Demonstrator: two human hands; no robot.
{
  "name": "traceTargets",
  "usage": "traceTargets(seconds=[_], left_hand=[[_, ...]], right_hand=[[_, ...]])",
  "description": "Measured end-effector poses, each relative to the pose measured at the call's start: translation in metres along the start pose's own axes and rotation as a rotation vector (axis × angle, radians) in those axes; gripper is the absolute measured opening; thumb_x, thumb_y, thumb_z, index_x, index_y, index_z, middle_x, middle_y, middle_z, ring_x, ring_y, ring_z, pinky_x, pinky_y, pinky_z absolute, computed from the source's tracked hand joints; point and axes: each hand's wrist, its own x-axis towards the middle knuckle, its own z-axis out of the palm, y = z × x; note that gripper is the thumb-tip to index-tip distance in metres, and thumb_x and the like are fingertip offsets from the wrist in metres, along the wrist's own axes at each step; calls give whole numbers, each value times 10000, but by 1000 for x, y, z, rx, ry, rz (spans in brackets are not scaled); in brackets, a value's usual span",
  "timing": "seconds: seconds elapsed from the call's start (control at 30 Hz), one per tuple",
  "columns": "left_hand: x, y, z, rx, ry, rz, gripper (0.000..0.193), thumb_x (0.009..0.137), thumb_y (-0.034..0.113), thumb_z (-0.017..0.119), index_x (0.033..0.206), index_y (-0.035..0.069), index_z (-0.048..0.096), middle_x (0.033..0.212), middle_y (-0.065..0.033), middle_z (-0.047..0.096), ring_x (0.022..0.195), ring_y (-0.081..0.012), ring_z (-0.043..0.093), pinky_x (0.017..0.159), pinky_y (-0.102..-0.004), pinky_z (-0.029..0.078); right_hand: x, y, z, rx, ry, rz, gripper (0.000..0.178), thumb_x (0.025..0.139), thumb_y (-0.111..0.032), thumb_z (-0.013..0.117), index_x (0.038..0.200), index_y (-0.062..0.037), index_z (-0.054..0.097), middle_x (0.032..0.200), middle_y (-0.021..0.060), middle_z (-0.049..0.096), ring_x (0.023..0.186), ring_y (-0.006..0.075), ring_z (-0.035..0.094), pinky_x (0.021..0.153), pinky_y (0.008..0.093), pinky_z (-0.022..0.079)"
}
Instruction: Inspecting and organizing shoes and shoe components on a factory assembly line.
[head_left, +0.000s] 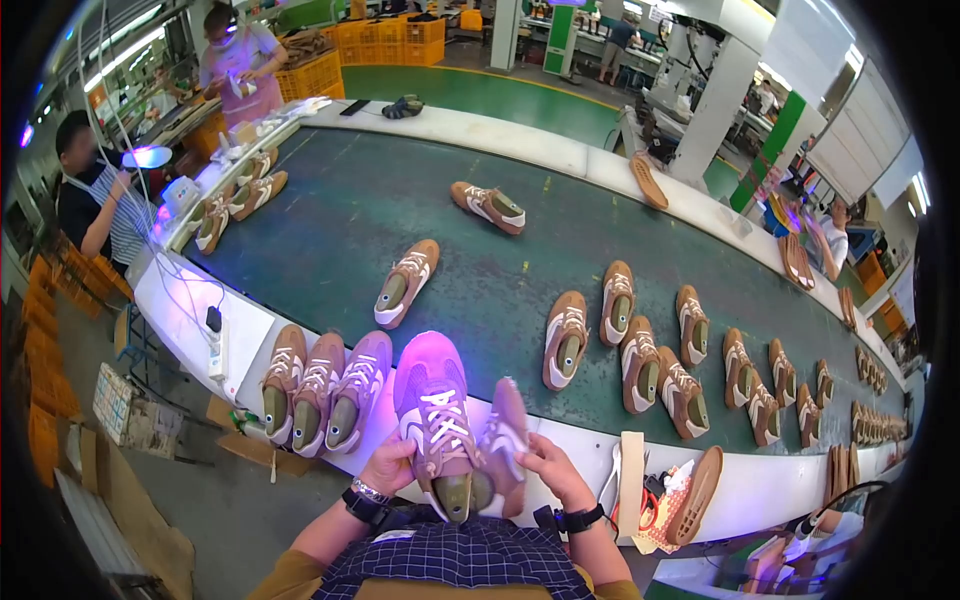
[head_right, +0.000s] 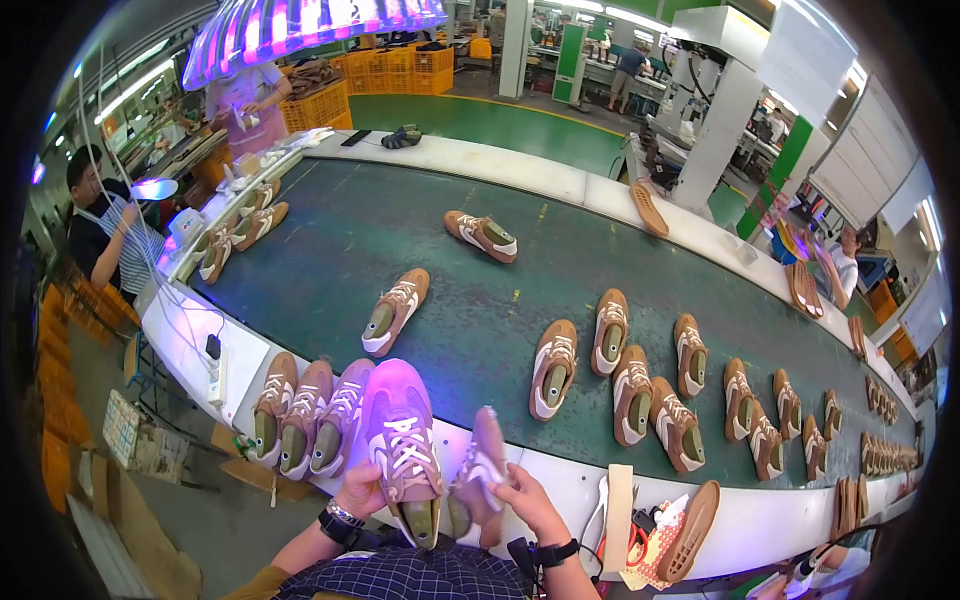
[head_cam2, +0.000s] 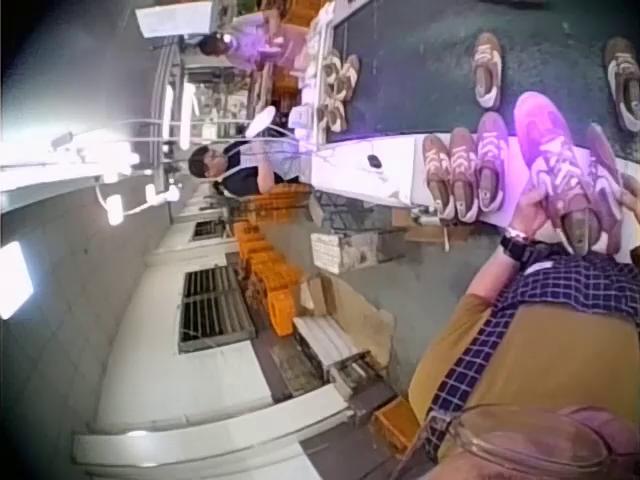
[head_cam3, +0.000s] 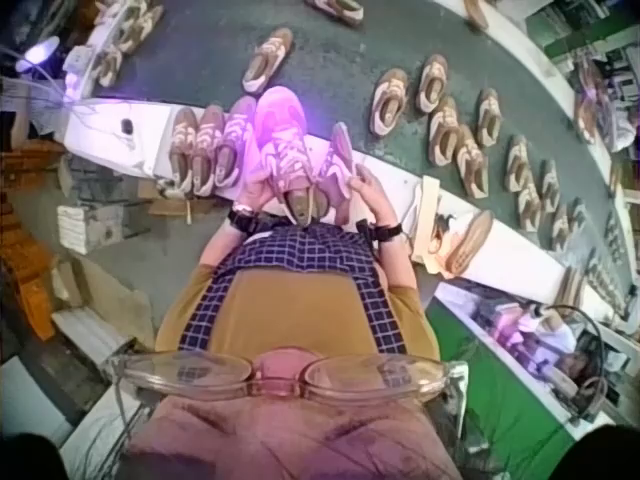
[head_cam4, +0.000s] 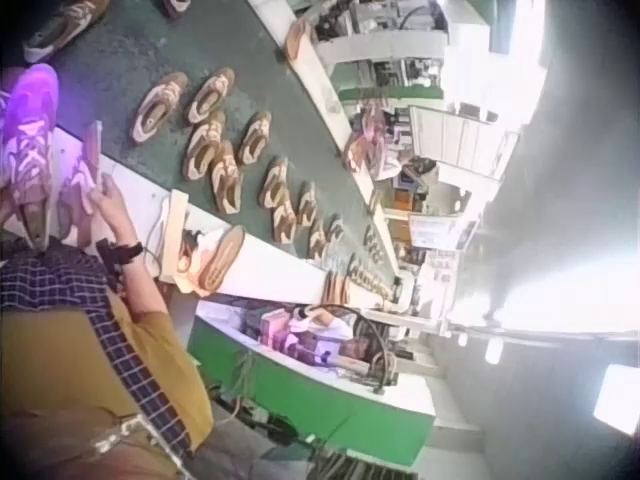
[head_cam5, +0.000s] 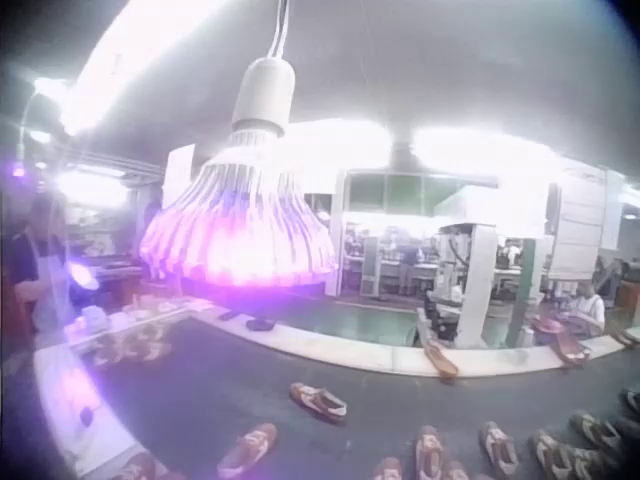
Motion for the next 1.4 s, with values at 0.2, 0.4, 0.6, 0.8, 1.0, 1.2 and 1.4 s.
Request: traceTargets(seconds=[0.2, 0.4, 0.6, 0.8, 1.0, 1.2, 1.4], left_hand=[[2, -2, 19, -87, -26, 33, 667, 714, 33, 645, 1335, 32, 400, 1279, -110, 506, 1233, -299, 440, 1078, -451, 293], [1, -1, 40, -70, -95, 9, 759, 607, 16, 620, 1334, 60, 409, 1294, -106, 499, 1236, -319, 435, 1081, -476, 287], [-24, 28, 45, 1, -28, -131, 876, 753, 640, 533, 1353, 21, 377, 1396, -239, 365, 1299, -409, 341, 1077, -569, 251], [-60, 40, 56, -162, -64, -742, 816, 883, 564, 411, 1381, -69, 278, 1384, -285, 362, 1278, -362, 398, 1061, -482, 328], [-86, 32, -17, -218, 87, -1053, 631, 863, 279, 409, 1385, -56, 292, 1307, -260, 473, 1156, -361, 527, 1013, -440, 407], [-90, 24, -13, -74, -70, -1127, 726, 792, 262, 473, 1405, -55, 247, 1350, -280, 415, 1203, -409, 471, 1005, -453, 410], [-71, -1, 31, -61, -196, -1247, 778, 758, 257, 501, 1414, -54, 221, 1377, -286, 375, 1221, -438, 441, 1003, -461, 410]], right_hand=[[-38, -42, 34, 51, 284, -299, 514, 829, -300, 668, 1200, 26, 525, 1110, 117, 582, 1035, 202, 552, 915, 311, 433], [-66, -38, 73, 635, 31, -60, 470, 943, -339, 480, 1296, -34, 423, 1136, 107, 572, 988, 214, 588, 810, 347, 523], [-93, -39, 78, 791, -172, -17, 454, 914, -360, 514, 1261, -70, 482, 1018, 70, 599, 824, 140, 626, 497, 248, 541], [-114, -21, 80, 647, 2, -19, 427, 865, -365, 563, 1151, -48, 581, 979, 45, 623, 755, 106, 612, 456, 208, 487], [-119, 24, 97, 773, 74, 30, 387, 909, -317, 539, 1142, -12, 584, 1056, 63, 628, 960, 158, 597, 841, 302, 477], [-131, 41, 80, 575, 561, -31, 364, 833, -273, 652, 1081, -16, 579, 890, 47, 603, 780, 132, 582, 657, 282, 494], [-106, 89, -29, -507, 1384, -178, 557, 685, -222, 733, 1141, 23, 527, 1044, 195, 569, 952, 333, 565, 834, 411, 467]])
